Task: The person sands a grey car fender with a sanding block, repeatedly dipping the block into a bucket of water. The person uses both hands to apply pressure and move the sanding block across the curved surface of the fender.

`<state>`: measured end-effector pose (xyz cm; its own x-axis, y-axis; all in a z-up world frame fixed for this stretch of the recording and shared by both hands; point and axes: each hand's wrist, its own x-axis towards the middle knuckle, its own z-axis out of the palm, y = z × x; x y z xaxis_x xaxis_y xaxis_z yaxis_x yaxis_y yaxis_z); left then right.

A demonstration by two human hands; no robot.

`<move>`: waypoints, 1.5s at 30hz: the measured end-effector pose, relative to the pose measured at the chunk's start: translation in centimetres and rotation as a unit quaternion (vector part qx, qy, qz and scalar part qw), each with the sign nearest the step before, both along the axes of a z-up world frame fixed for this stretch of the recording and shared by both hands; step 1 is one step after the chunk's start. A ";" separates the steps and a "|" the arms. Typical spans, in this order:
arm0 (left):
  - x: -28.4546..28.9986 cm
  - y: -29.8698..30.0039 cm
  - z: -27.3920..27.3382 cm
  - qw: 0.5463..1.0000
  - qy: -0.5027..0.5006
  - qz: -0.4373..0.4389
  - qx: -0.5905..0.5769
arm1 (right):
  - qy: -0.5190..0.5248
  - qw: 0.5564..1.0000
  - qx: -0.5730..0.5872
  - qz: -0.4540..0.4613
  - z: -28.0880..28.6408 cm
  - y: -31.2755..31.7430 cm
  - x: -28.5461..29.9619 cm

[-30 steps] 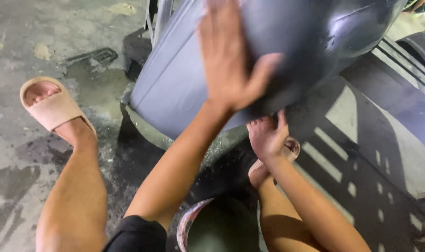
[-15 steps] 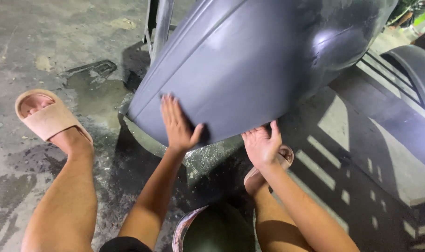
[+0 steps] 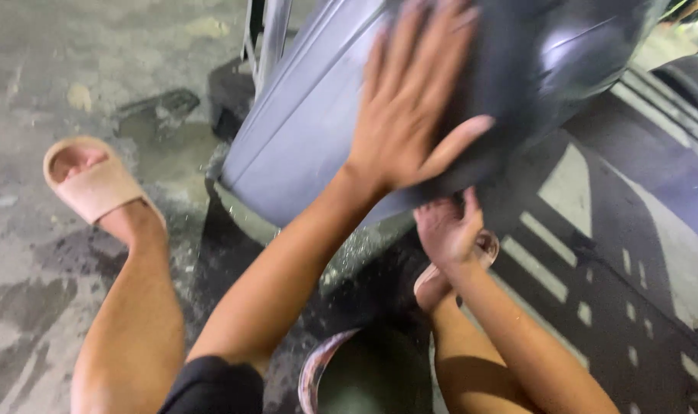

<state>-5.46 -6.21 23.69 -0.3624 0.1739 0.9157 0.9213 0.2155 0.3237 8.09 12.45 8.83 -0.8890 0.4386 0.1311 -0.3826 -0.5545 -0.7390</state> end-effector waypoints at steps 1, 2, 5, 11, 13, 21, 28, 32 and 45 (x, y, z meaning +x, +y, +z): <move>-0.2 -0.4 1.5 0.998 0.030 0.025 -0.050 | -0.015 1.000 0.004 -0.005 1.1 -1.2 -0.1; -0.4 -0.8 3.1 0.992 0.060 0.050 -0.100 | -0.029 0.999 0.007 -0.010 2.3 -2.2 -0.2; -1.3 -1.6 1.3 0.992 0.109 0.035 -0.045 | -0.028 0.999 0.029 -0.016 3.1 -2.9 0.1; -4.9 -1.3 -13.3 0.993 0.112 0.016 0.034 | -0.053 0.998 0.038 0.002 3.1 -2.7 0.3; -5.5 -1.7 -19.4 0.994 0.099 0.029 0.030 | -0.070 0.996 0.053 0.004 4.5 -4.0 0.9; -4.8 0.1 -24.7 0.997 0.015 0.052 0.055 | -0.112 0.987 0.116 0.006 4.8 -3.4 0.8; -1.2 -1.8 -4.1 0.996 0.009 0.034 -0.082 | -0.035 0.995 0.055 0.075 4.3 -3.0 0.8; -0.1 -4.8 1.3 0.983 0.046 0.006 -0.176 | -0.037 0.999 0.022 0.032 3.9 -3.1 1.1; -7.2 -5.5 -28.5 0.991 0.028 0.010 -0.131 | 0.008 0.992 0.072 0.103 4.5 -3.6 1.4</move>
